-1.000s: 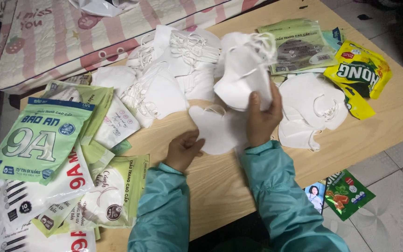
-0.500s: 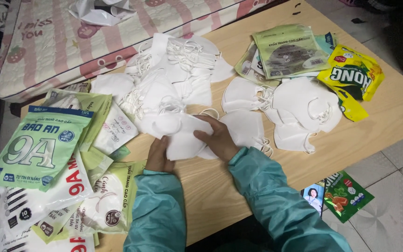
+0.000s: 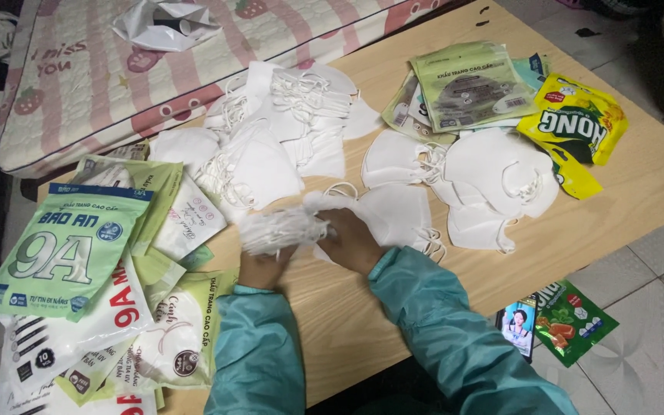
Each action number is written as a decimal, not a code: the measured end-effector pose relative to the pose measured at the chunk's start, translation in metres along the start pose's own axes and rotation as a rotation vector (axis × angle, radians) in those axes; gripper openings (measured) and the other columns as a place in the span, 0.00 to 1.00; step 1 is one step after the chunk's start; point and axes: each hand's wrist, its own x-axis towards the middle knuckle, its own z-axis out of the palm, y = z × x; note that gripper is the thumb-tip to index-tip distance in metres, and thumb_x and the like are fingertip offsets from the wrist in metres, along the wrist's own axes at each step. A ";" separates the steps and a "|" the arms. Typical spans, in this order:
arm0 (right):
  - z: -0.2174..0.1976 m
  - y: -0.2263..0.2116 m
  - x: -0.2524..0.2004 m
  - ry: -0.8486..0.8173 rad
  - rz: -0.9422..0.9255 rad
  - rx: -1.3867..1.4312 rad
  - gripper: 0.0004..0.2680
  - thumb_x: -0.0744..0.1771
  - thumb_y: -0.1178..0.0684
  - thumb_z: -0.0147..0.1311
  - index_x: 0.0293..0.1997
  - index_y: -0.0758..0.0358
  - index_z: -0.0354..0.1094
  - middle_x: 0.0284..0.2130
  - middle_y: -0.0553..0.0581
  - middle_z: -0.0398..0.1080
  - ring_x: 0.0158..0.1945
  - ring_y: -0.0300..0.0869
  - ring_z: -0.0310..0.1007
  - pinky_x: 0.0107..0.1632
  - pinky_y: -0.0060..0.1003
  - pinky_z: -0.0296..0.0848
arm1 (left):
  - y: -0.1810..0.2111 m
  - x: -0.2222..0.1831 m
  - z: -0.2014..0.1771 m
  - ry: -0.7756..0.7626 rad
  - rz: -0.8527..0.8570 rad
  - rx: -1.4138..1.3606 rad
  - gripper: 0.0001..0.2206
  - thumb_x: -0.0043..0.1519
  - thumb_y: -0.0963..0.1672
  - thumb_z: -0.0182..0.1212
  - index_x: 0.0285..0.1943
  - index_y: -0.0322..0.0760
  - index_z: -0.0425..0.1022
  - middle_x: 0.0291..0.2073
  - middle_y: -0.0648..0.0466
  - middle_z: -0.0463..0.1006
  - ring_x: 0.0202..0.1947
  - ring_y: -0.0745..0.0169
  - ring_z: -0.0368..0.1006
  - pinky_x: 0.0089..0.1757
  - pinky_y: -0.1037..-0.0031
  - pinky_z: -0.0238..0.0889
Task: The person organizes loose face masks on a table by hand and places them into plastic packaging.
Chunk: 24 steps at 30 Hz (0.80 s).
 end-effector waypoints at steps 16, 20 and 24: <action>-0.059 -0.033 -0.010 -0.011 0.334 -0.662 0.26 0.67 0.37 0.55 0.72 0.53 0.57 0.59 0.59 0.70 0.65 0.53 0.63 0.65 0.54 0.57 | -0.030 0.004 -0.004 0.226 -0.522 -0.457 0.17 0.56 0.39 0.75 0.50 0.24 0.75 0.35 0.39 0.81 0.36 0.46 0.82 0.41 0.56 0.78; -0.045 0.009 0.002 0.028 0.280 -0.610 0.19 0.68 0.42 0.55 0.65 0.52 0.66 0.52 0.55 0.74 0.60 0.51 0.68 0.61 0.52 0.60 | -0.032 0.004 -0.004 0.236 -0.529 -0.484 0.16 0.55 0.38 0.74 0.49 0.24 0.75 0.35 0.38 0.82 0.36 0.46 0.82 0.40 0.55 0.79; -0.044 0.011 0.004 0.079 0.246 -0.554 0.14 0.69 0.47 0.53 0.61 0.52 0.70 0.47 0.53 0.76 0.55 0.47 0.71 0.57 0.46 0.66 | -0.029 0.005 -0.004 0.252 -0.519 -0.498 0.17 0.55 0.38 0.74 0.49 0.23 0.74 0.35 0.38 0.81 0.35 0.47 0.82 0.40 0.56 0.79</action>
